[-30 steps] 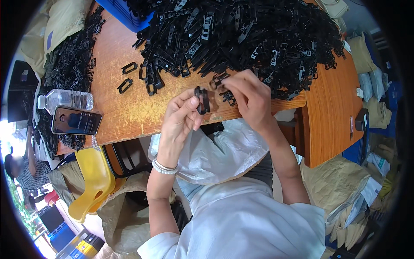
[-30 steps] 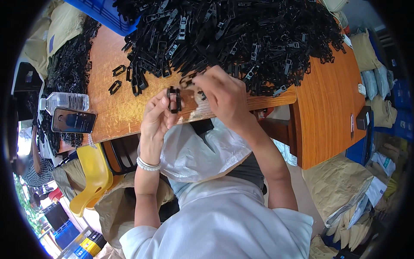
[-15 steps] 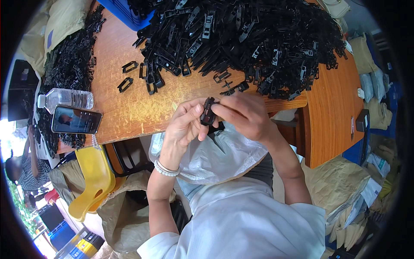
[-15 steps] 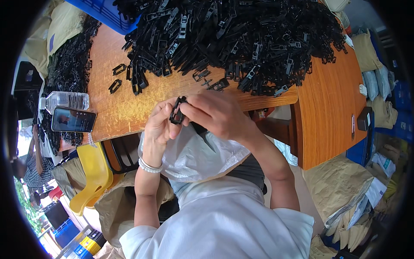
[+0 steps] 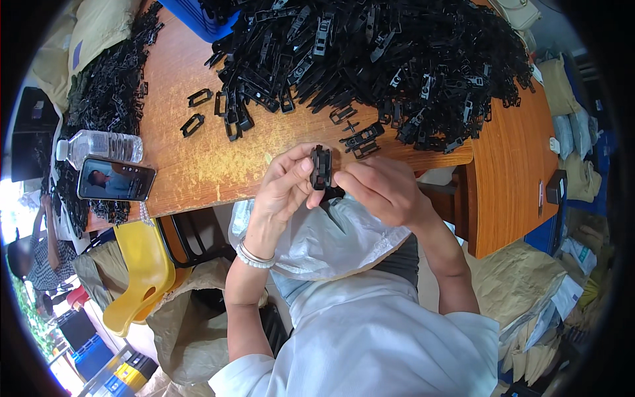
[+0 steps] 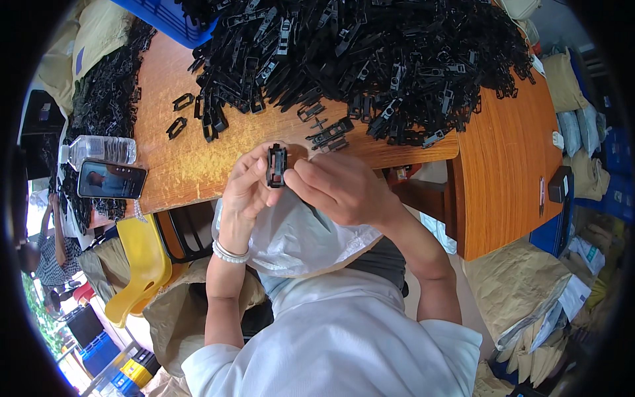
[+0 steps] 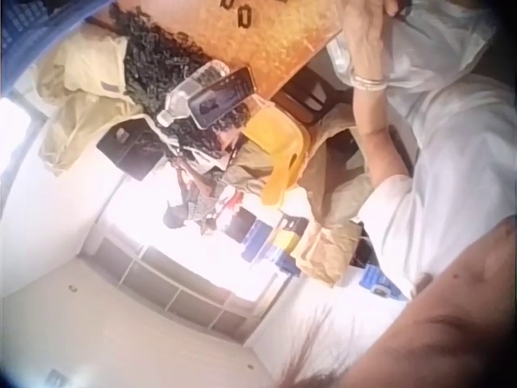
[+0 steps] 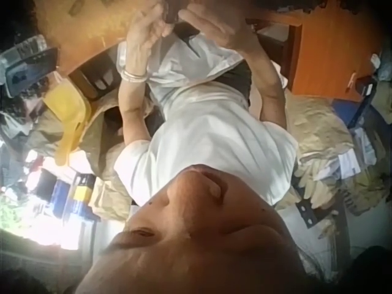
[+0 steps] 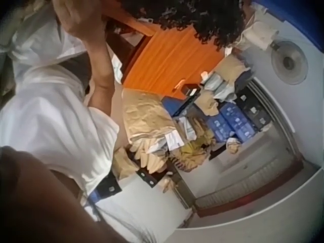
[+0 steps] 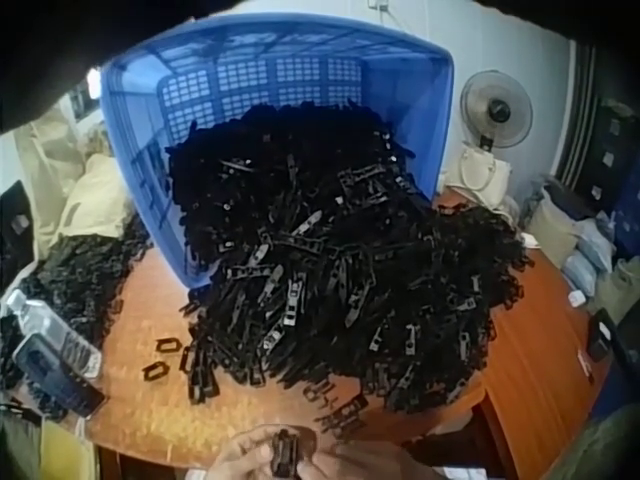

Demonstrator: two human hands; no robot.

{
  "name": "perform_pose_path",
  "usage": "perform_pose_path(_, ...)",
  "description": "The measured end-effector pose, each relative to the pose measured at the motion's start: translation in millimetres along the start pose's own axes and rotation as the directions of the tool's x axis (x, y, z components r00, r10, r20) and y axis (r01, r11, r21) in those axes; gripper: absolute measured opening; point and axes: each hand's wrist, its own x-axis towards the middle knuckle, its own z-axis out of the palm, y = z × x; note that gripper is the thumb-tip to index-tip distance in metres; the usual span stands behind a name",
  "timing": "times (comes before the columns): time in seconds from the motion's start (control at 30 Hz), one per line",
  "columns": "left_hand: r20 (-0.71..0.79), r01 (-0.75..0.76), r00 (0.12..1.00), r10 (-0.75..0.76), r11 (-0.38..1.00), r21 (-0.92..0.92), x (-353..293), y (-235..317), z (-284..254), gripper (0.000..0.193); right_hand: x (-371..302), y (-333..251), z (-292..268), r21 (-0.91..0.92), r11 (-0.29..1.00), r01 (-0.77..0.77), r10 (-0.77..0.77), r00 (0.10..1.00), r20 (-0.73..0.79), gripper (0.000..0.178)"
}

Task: Assembling small black plastic components by hand at a workbench.

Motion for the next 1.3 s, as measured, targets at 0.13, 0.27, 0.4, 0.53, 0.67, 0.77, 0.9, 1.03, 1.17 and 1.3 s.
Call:
perform_pose_path(0.13,-0.013,-0.040,0.999,0.042,0.994,0.101,-2.2,-1.3,10.6,0.033,1.1,-4.5,2.1,0.082,0.987,-0.142,0.148,0.985,-0.084,0.024)
perform_pose_path(0.27,-0.001,-0.150,0.987,0.161,0.925,0.350,-5.8,-4.8,16.5,0.034,5.6,-20.4,2.3,0.303,0.761,-0.574,0.604,0.797,-0.008,0.024)
perform_pose_path(0.4,-0.017,-0.210,0.961,0.276,0.769,0.604,-9.2,-6.9,24.0,0.032,3.6,-16.2,8.0,0.114,0.930,-0.350,0.368,0.890,-0.269,0.023)
perform_pose_path(0.53,-0.018,-0.223,0.954,0.299,0.749,0.624,-11.2,-6.7,25.7,0.032,6.1,-15.3,3.5,0.105,0.944,-0.312,0.329,0.897,-0.296,0.023)
perform_pose_path(0.67,0.025,-0.246,0.952,0.305,0.715,0.654,-13.9,-11.3,24.3,0.033,3.4,-13.8,7.1,0.201,0.914,-0.353,0.392,0.896,-0.210,0.025)
perform_pose_path(0.77,0.022,-0.243,0.953,0.301,0.723,0.647,-13.7,-11.8,27.6,0.035,1.5,-16.7,9.1,0.211,0.885,-0.414,0.451,0.874,-0.179,0.022)
perform_pose_path(0.9,0.013,-0.240,0.967,0.254,0.897,0.371,-10.2,-7.6,24.0,0.035,1.6,-21.5,1.8,0.425,0.816,-0.391,0.509,0.835,-0.209,0.017)
perform_pose_path(1.03,-0.011,-0.084,0.996,0.089,0.971,0.225,0.7,-0.2,19.9,0.030,-12.9,-13.4,-4.5,0.170,0.944,-0.282,0.306,0.942,-0.134,0.016)
perform_pose_path(1.17,0.074,-0.234,0.948,0.309,0.523,0.819,50.7,20.6,27.2,0.020,-28.2,-20.4,-10.0,0.310,0.826,-0.472,0.561,0.748,-0.355,0.011)
perform_pose_path(1.3,0.064,-0.108,0.808,0.586,0.041,0.993,99.4,18.6,25.7,0.018,-36.2,-17.6,-3.9,0.604,0.627,-0.493,0.768,0.522,-0.371,0.011)
